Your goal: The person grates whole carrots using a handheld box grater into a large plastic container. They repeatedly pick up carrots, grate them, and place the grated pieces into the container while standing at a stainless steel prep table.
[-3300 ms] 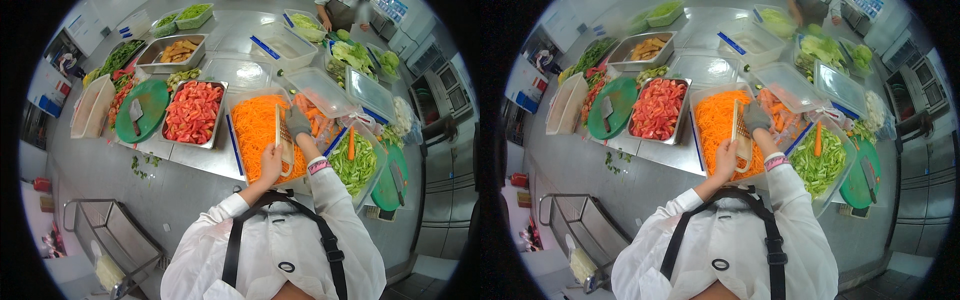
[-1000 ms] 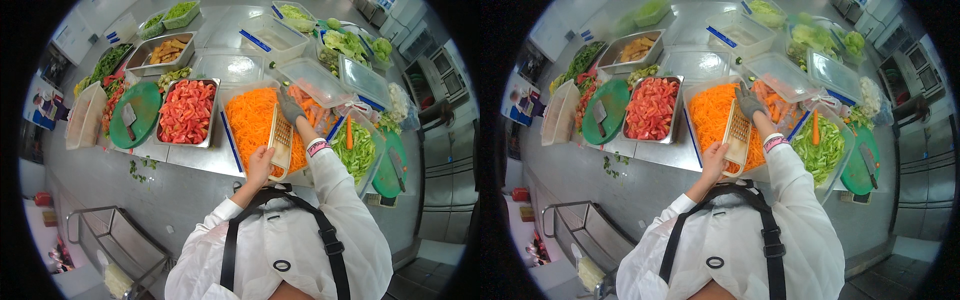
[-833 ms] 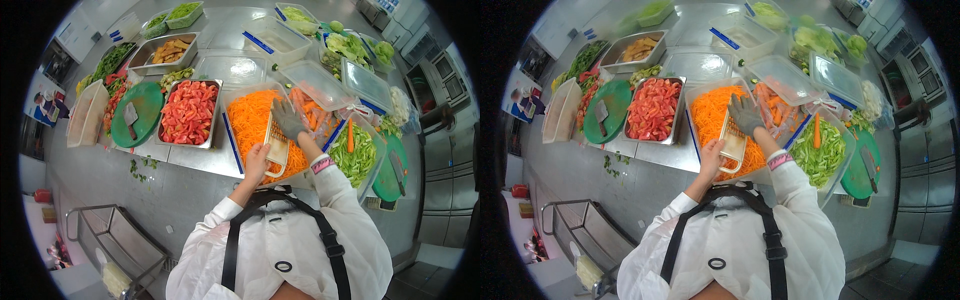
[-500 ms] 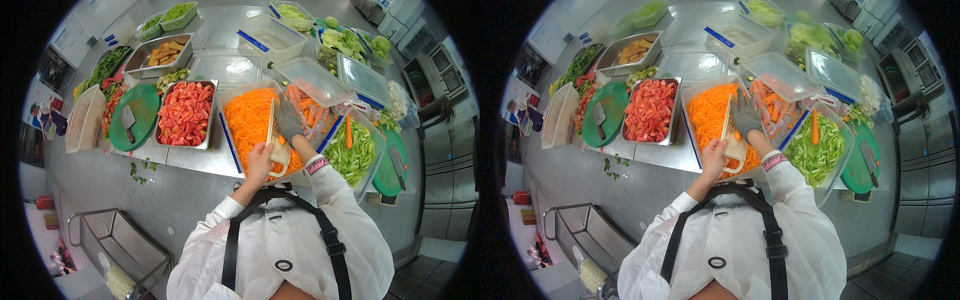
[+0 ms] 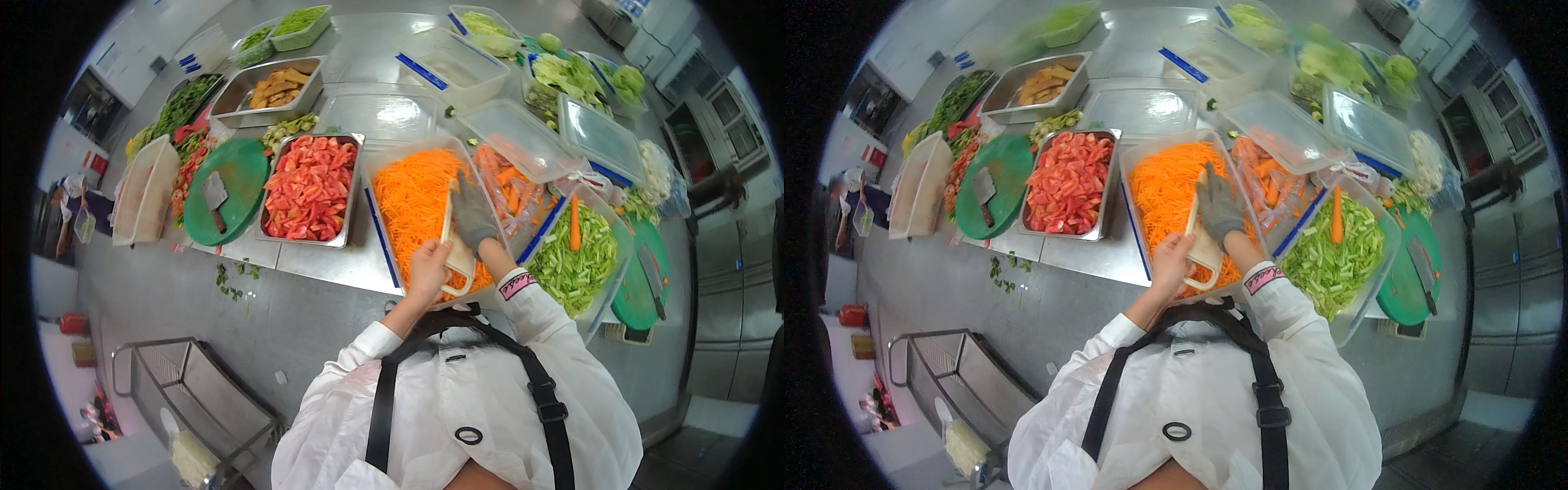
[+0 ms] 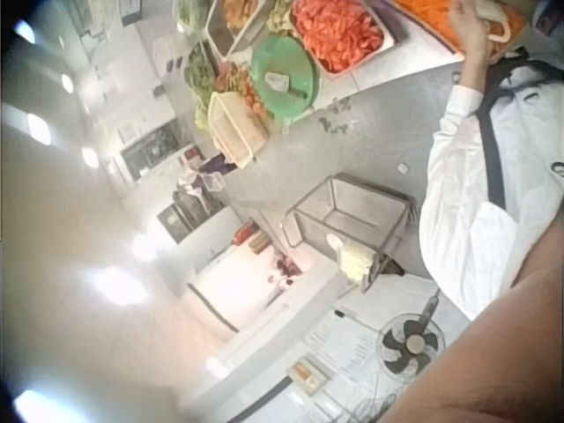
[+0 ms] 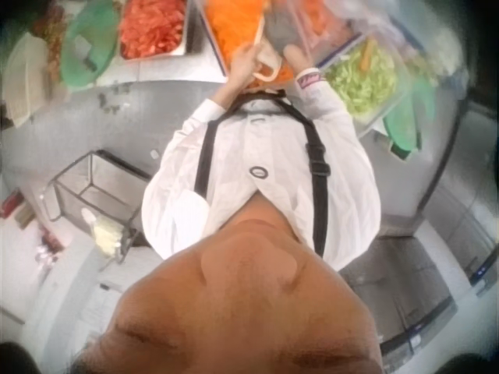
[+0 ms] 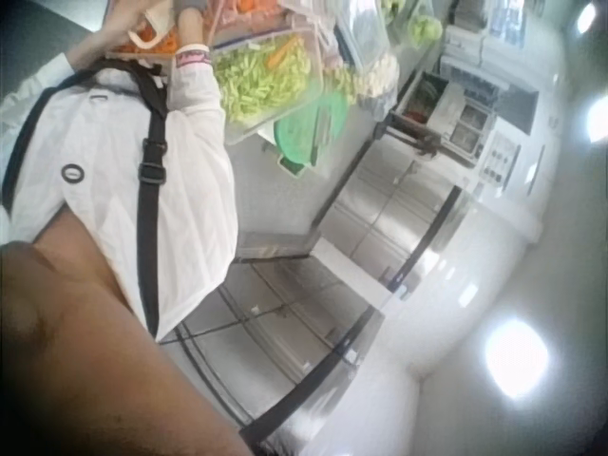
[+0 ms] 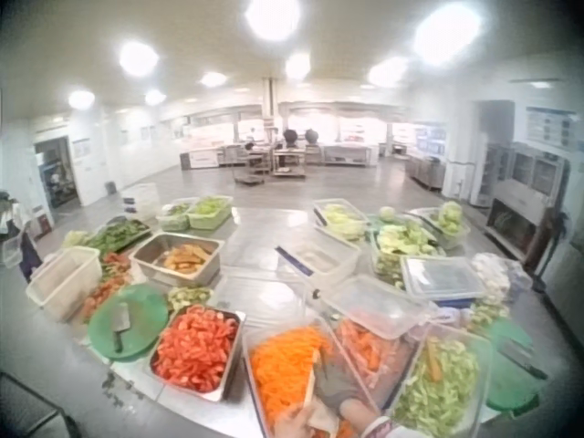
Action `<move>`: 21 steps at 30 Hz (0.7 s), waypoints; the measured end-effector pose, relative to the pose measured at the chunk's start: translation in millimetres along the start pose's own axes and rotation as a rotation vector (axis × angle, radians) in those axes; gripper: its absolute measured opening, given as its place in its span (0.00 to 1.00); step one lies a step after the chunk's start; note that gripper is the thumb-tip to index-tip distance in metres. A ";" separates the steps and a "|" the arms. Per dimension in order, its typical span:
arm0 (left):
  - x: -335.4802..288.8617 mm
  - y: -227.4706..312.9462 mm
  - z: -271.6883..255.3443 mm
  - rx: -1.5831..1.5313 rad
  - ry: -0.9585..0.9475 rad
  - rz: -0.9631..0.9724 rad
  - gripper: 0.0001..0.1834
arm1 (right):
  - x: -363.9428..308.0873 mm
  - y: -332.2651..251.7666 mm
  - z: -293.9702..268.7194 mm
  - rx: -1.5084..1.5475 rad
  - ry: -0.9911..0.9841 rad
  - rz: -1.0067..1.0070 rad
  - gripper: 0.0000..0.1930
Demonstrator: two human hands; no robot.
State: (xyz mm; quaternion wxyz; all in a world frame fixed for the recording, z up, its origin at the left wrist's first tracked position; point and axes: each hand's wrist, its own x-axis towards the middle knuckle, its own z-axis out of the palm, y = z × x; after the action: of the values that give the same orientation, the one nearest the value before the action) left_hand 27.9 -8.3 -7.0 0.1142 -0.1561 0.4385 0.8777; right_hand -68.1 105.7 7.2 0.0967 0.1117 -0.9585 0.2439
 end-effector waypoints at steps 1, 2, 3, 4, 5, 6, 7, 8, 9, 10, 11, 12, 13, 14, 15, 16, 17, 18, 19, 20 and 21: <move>-5.2 1.1 1.8 0.059 0.041 -0.035 0.07 | 7.1 9.2 11.2 0.026 -0.003 0.020 0.23; -8.5 -3.1 -0.9 0.070 0.021 -0.038 0.07 | 9.5 24.1 26.7 0.006 0.014 -0.001 0.23; -8.9 -3.5 -5.6 0.051 -0.019 -0.069 0.06 | 14.1 36.3 36.6 -0.008 0.037 -0.028 0.24; -13.0 -2.4 -1.2 -0.002 0.010 -0.020 0.06 | 16.4 38.3 44.1 0.032 0.023 0.032 0.25; -5.4 -18.1 -4.7 -0.011 0.082 0.021 0.06 | 17.0 40.2 50.1 0.069 0.012 0.092 0.27; -5.5 -16.7 -7.9 0.059 0.030 -0.046 0.06 | 17.4 44.1 50.6 0.090 0.005 0.124 0.27; -4.5 -14.2 -4.9 0.162 -0.032 -0.032 0.06 | 15.2 42.9 43.9 0.112 0.013 0.149 0.27; -11.7 -12.4 -4.8 0.238 0.003 -0.023 0.07 | 17.6 34.1 43.6 0.150 -0.013 0.141 0.27; -8.7 -15.8 -7.5 0.165 -0.013 0.054 0.08 | 17.8 26.0 38.2 0.177 -0.013 0.144 0.27; -10.0 -9.1 -2.6 0.205 -0.031 0.070 0.08 | 18.1 26.0 27.9 0.185 0.007 0.160 0.27; -10.7 -7.3 -8.2 0.167 -0.019 0.078 0.08 | 19.0 16.0 26.4 0.211 -0.010 0.144 0.27; -11.7 -2.0 -7.6 0.145 -0.045 0.065 0.08 | 23.2 13.3 23.4 0.231 -0.008 0.154 0.27; -14.0 2.6 -7.3 0.118 -0.048 0.054 0.08 | 25.4 10.4 20.8 0.254 -0.010 0.164 0.27; -17.9 6.6 -5.9 0.091 -0.054 0.041 0.08 | 26.8 7.6 17.4 0.275 -0.016 0.172 0.27; -19.7 12.0 -4.6 0.067 -0.061 0.029 0.08 | 27.7 5.2 11.6 0.292 -0.023 0.184 0.27; -17.9 12.8 -5.3 0.073 -0.051 0.042 0.09 | 33.7 -0.7 8.8 0.323 -0.040 0.204 0.27; -16.1 12.0 -5.3 0.078 -0.041 0.055 0.09 | 35.5 -5.9 5.4 0.322 -0.070 0.239 0.27; -14.3 10.8 -5.3 0.079 -0.036 0.060 0.09 | 35.8 -12.5 2.0 0.300 -0.102 0.277 0.27; -12.1 9.9 -4.9 0.078 -0.031 0.068 0.09 | 39.6 -10.4 2.6 0.258 -0.139 0.322 0.27; -9.8 8.6 -5.5 0.072 -0.026 0.073 0.10 | 43.9 -8.2 3.3 0.215 -0.177 0.364 0.28; -8.6 10.0 -5.8 0.072 -0.026 0.076 0.10 | 46.5 -7.9 3.2 0.210 -0.182 0.379 0.28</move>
State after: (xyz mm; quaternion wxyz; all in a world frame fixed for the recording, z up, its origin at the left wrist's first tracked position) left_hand 33.5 -19.4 0.3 0.0922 -0.1238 0.4740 0.8669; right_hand -110.9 89.6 19.1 -0.0500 -0.0394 -0.9365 0.3448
